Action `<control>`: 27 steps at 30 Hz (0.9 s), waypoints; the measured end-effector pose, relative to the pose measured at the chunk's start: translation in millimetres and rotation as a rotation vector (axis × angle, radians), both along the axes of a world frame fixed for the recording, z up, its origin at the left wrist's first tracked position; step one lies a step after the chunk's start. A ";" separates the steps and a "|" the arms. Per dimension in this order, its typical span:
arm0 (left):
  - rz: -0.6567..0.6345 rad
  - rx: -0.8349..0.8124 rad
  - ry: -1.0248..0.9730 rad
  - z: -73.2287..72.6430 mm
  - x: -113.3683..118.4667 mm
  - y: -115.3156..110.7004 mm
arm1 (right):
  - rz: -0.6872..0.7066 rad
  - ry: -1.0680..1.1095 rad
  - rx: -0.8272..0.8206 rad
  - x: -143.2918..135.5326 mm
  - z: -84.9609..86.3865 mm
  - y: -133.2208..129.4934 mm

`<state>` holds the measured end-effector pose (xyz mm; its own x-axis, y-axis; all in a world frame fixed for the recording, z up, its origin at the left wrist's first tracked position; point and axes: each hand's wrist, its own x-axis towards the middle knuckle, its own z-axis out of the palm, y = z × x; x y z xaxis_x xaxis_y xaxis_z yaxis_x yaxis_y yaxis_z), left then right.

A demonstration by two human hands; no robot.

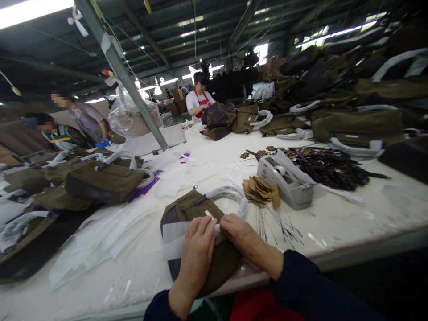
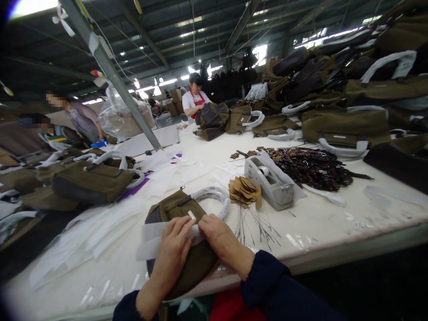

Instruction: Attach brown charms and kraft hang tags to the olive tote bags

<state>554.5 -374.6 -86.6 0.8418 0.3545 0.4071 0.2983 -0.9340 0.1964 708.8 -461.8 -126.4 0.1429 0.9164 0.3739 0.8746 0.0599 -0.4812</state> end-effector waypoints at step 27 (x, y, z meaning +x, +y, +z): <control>0.057 -0.043 -0.041 -18.1 11.8 0.3 | -0.251 -0.220 0.193 -41.1 -23.6 -42.2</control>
